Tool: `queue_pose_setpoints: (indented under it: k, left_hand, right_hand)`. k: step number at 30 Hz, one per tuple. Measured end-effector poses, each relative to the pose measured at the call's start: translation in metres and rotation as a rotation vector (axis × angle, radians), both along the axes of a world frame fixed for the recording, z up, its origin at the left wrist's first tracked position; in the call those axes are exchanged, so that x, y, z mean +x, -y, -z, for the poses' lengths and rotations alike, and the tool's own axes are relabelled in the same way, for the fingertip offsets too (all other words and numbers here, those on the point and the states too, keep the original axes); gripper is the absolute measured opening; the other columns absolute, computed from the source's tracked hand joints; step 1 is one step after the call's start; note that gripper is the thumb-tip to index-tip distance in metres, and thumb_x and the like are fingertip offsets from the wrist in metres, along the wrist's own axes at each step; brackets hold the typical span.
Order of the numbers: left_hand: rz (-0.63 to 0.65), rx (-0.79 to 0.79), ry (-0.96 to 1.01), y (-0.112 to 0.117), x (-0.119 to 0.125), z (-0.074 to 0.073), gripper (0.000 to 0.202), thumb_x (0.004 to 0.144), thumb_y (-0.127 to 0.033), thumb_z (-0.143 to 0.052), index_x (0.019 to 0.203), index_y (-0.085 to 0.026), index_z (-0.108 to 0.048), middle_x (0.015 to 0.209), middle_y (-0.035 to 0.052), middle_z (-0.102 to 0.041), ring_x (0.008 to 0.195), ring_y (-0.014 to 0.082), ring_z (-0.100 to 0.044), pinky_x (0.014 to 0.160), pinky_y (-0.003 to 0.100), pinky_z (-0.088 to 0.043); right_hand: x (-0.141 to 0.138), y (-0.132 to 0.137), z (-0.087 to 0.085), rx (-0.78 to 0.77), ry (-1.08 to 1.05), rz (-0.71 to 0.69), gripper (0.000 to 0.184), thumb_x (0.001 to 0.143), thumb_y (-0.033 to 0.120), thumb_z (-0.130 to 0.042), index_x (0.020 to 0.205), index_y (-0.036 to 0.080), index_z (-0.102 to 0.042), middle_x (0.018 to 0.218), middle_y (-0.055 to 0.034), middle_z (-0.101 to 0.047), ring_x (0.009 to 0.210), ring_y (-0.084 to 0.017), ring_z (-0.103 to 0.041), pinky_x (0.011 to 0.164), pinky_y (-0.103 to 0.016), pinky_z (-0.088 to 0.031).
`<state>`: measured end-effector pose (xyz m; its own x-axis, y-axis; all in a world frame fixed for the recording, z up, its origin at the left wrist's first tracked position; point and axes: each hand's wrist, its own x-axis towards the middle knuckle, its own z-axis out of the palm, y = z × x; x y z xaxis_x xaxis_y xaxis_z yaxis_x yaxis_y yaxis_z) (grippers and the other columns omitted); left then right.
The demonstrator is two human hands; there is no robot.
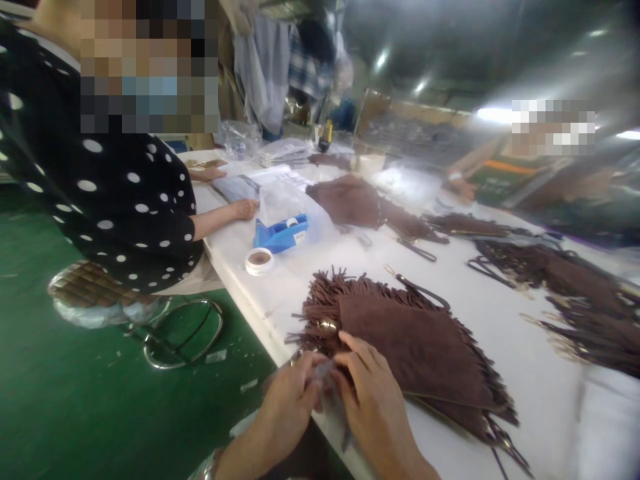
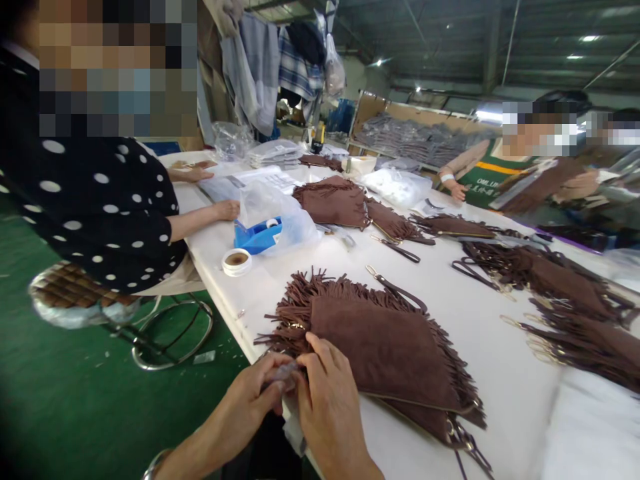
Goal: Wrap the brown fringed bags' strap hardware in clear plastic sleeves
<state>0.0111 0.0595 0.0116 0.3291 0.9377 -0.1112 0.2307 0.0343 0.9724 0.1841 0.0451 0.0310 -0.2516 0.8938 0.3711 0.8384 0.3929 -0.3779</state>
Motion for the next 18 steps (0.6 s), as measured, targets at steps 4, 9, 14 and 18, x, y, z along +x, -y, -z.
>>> queue_pose_setpoints:
  k: [4, 9, 14, 18]
  left_hand:
    - [-0.032, -0.140, 0.191, 0.002, 0.001, 0.006, 0.026, 0.084, -0.023, -0.055, 0.109, -0.018, -0.055, 0.079, 0.0030, -0.067, 0.061, 0.0159, -0.060, 0.061, 0.025, -0.044]
    - [-0.047, -0.379, 0.432, 0.008, 0.001, 0.006, 0.034, 0.083, -0.037, -0.063, 0.104, -0.012, -0.052, 0.080, 0.0083, -0.068, 0.062, 0.0161, -0.060, 0.059, 0.024, -0.043]
    - [-0.122, -0.530, 0.598, 0.018, -0.004, -0.003, 0.033, 0.085, -0.040, -0.065, 0.100, -0.012, -0.056, 0.090, 0.0099, -0.067, 0.078, 0.0181, -0.063, 0.076, 0.028, -0.049]
    - [-0.094, -0.689, 0.717, 0.021, -0.004, -0.004, 0.029, 0.078, -0.030, -0.073, 0.094, -0.011, -0.058, 0.080, 0.0082, -0.066, 0.070, 0.0166, -0.062, 0.069, 0.026, -0.048]
  right_hand:
    - [-0.004, -0.004, -0.002, 0.002, -0.038, 0.015, 0.015, 0.093, 0.009, -0.046, 0.087, 0.019, -0.056, 0.123, -0.0084, -0.058, 0.118, -0.025, -0.049, 0.098, -0.048, -0.044]
    - [-0.009, -0.006, -0.005, 0.048, 0.062, 0.016, 0.013, 0.091, 0.009, -0.048, 0.087, 0.017, -0.058, 0.119, -0.0119, -0.060, 0.115, -0.028, -0.052, 0.097, -0.050, -0.046]
    - [-0.014, 0.031, 0.004, 0.269, 0.080, 0.054, 0.022, 0.091, 0.013, -0.051, 0.110, 0.016, -0.060, 0.129, -0.0167, -0.059, 0.120, -0.032, -0.055, 0.097, -0.050, -0.049]
    - [-0.027, 0.074, 0.028, 0.006, -0.226, 0.232, 0.024, 0.096, 0.024, -0.047, 0.118, 0.025, -0.056, 0.099, -0.0064, -0.073, 0.082, -0.022, -0.073, 0.066, -0.028, -0.060]
